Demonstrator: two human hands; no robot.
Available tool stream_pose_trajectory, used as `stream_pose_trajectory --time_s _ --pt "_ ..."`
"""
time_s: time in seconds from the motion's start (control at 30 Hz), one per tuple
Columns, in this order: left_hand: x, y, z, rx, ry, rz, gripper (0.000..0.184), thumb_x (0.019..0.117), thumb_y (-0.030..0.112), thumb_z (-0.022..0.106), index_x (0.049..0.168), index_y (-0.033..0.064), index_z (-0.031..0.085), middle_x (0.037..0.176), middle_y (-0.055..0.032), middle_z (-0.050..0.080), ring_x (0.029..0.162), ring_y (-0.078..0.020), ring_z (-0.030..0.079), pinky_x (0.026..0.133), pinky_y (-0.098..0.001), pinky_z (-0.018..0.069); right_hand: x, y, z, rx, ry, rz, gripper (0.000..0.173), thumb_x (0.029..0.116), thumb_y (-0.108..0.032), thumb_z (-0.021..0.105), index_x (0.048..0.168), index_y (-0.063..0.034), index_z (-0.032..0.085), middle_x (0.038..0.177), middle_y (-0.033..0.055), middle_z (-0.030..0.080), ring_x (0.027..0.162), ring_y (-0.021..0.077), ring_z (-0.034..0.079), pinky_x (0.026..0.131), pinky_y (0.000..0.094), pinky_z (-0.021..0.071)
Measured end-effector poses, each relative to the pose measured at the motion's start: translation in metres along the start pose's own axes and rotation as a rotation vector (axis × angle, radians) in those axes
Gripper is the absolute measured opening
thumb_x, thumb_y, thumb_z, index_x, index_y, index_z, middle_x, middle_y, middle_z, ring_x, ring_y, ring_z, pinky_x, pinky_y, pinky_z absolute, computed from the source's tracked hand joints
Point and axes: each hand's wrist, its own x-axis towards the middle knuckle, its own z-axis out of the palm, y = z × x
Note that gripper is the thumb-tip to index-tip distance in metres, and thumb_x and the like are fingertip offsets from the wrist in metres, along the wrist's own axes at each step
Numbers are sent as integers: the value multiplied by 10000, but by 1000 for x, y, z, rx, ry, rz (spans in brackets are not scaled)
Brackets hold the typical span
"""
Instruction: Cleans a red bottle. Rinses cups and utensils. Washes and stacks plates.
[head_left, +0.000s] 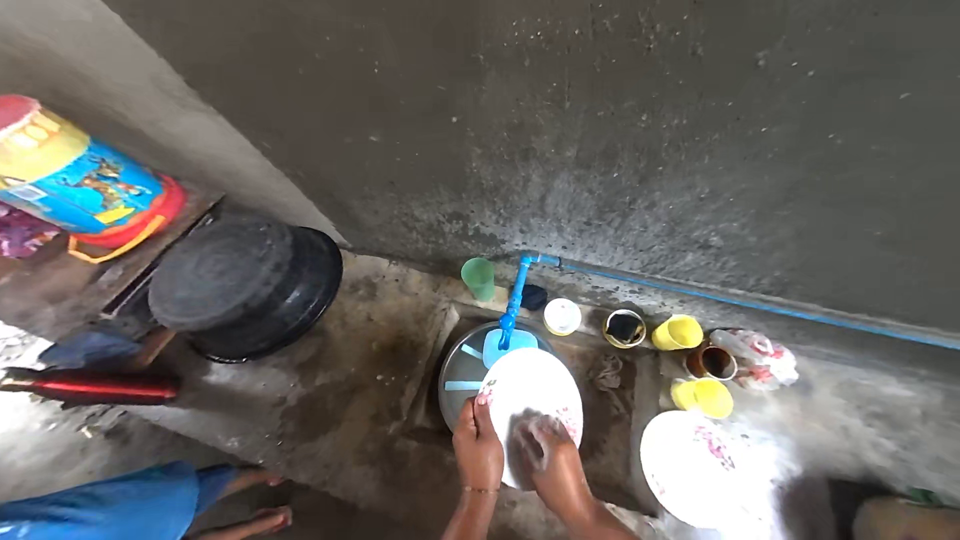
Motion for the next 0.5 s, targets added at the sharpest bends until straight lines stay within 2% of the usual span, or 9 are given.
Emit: stream_pose_trajectory --time_s 0.1,0.3,0.37,0.43,0.5 --pt "-2 7 0 -45 7 36 309 1081 176 445 994 -26 662 861 -34 654 829 -8 610 802 -205 492 18 3 -13 -34 83 -73 170 886 -81 700 1010 2 783 1043 164 758 1039 342 716 952 467 571" --pt "-1 4 -12 -124 -1 31 284 1076 157 457 980 -14 662 846 3 653 812 32 606 783 -169 494 23 39 -22 -154 271 -51 176 881 -73 706 1022 -9 789 1056 187 750 1019 379 712 944 515 564" --pt "-4 4 -11 -136 -9 37 276 1070 153 465 969 -10 663 834 11 653 796 35 606 772 -165 496 18 30 -21 -136 260 -37 182 881 -70 710 1032 2 780 1047 184 755 1013 381 716 938 522 565" --pt "-5 4 -10 -118 -7 52 278 1068 166 469 969 -8 662 820 10 640 781 32 597 757 -167 488 -3 13 -12 -94 178 -74 202 882 -102 721 1043 8 773 1052 187 753 1008 369 724 924 504 582" --pt "-3 3 -11 -103 -11 57 291 1073 174 461 1001 -24 663 859 -25 662 824 8 615 794 -198 497 -21 3 0 -70 121 -154 205 849 -119 730 1016 -9 775 1038 182 748 986 344 728 892 463 598"
